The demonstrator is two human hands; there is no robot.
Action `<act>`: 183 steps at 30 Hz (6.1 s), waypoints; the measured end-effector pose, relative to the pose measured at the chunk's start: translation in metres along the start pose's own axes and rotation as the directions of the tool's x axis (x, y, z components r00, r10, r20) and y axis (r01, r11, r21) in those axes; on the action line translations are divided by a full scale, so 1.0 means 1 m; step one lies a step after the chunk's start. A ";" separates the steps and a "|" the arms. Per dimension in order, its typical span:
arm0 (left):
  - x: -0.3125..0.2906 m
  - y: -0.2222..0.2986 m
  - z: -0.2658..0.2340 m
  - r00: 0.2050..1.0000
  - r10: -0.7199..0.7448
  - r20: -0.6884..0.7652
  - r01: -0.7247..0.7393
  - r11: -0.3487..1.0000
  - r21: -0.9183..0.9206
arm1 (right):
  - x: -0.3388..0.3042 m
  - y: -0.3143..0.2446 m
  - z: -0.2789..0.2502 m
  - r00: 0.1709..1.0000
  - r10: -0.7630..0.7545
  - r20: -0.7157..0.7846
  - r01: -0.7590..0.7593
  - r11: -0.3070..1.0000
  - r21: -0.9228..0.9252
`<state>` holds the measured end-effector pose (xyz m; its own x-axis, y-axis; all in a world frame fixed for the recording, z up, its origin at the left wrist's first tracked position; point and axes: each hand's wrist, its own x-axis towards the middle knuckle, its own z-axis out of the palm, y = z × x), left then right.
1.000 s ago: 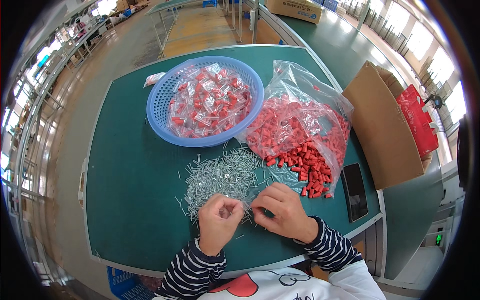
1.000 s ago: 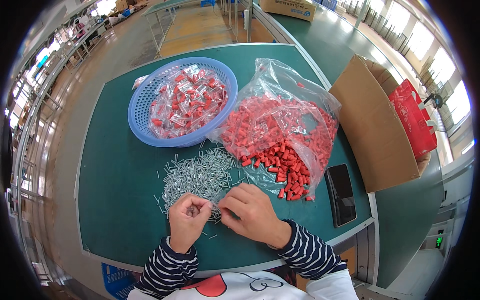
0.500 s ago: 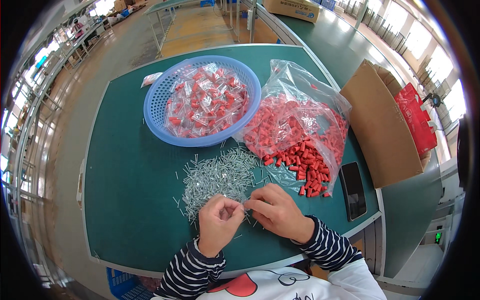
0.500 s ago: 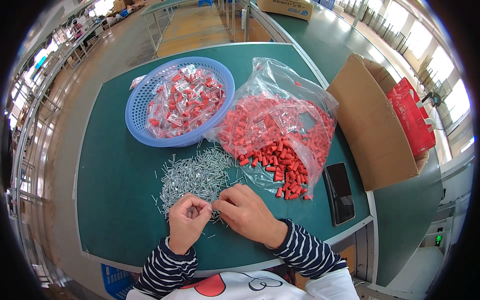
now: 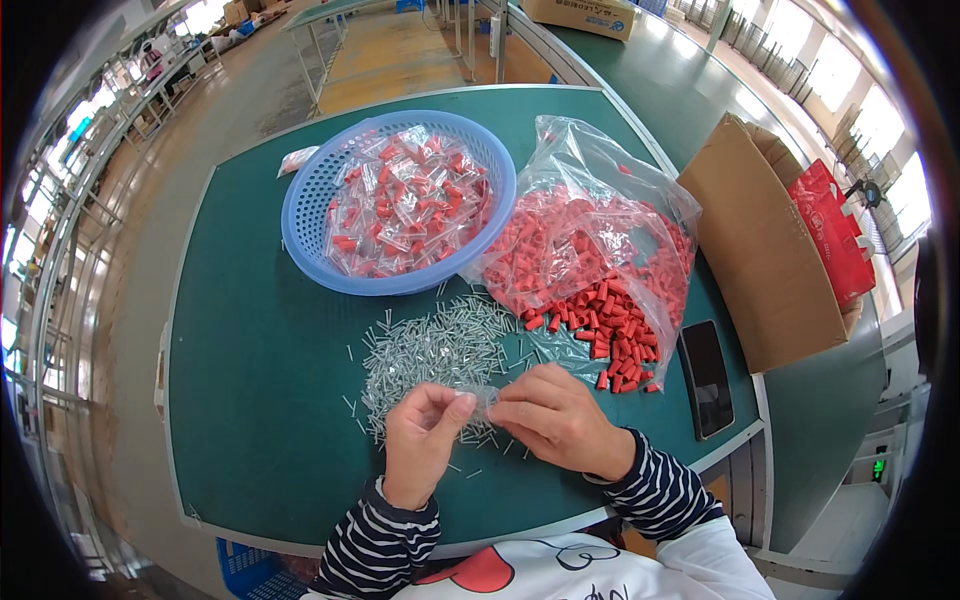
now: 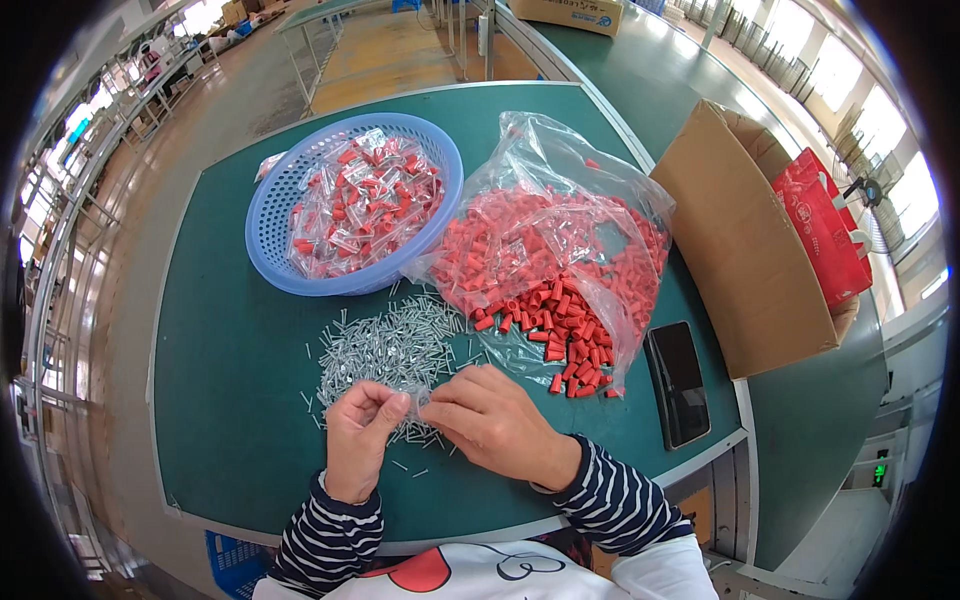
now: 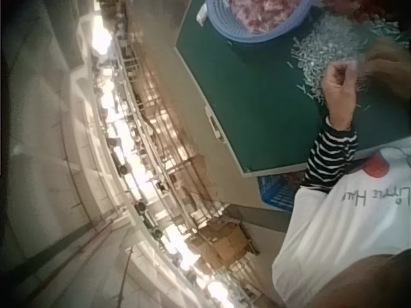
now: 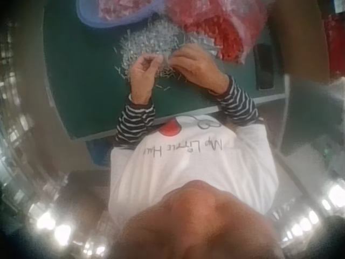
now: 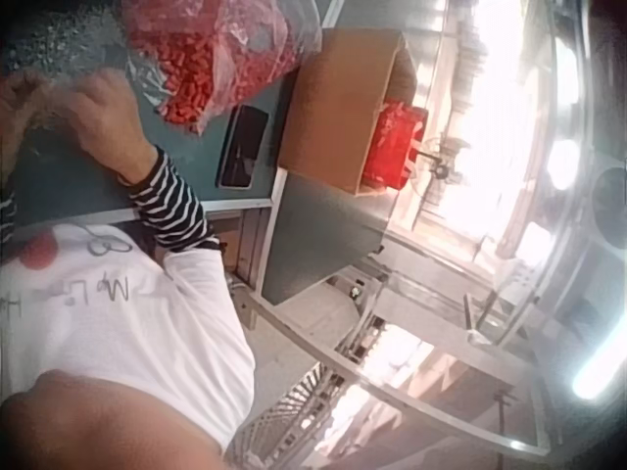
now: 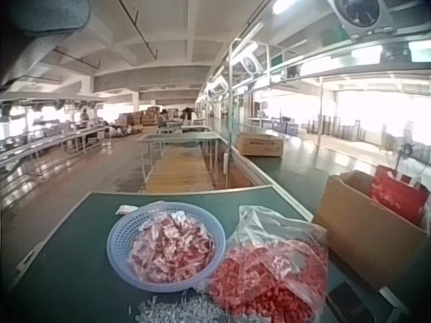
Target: The person packs small plastic bags by opening each bag, placing red plastic caps and metal screws inside, and pressing the bag closed by hand.
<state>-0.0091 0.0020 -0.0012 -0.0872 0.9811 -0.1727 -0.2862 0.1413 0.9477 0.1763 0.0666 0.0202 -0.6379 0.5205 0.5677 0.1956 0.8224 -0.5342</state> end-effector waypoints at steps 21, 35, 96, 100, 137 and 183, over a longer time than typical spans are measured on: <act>0.005 0.018 -0.008 0.790 0.609 0.069 -0.485 0.552 0.678 | -0.005 -0.003 0.005 0.956 0.286 0.068 -0.283 0.958 -0.055; 0.002 0.016 -0.004 0.791 0.605 0.093 -0.505 0.558 0.658 | -0.001 -0.005 0.028 0.931 0.292 0.219 -0.191 0.900 -0.392; 0.003 -0.006 0.010 0.793 0.585 0.167 -0.539 0.547 0.641 | 0.006 -0.005 -0.010 0.830 0.532 0.168 -0.544 0.702 0.460; 0.004 -0.008 0.011 0.786 0.598 0.158 -0.543 0.544 0.640 | 0.000 -0.003 -0.016 0.863 0.501 0.063 -0.485 0.789 0.378; 0.003 -0.004 0.007 0.858 0.478 0.190 -0.502 0.699 0.510 | 0.008 0.006 -0.027 0.906 0.415 0.084 -0.416 0.833 0.364; 0.000 -0.008 0.016 0.806 0.553 0.209 -0.546 0.560 0.623 | 0.003 -0.021 -0.032 0.941 0.276 0.194 -0.260 0.960 -0.106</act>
<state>0.0082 0.0026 -0.0046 -0.0291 0.8969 0.4412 0.4818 -0.3741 0.7924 0.1942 0.0583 0.0528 -0.6909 0.6726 0.2652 0.4325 0.6784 -0.5939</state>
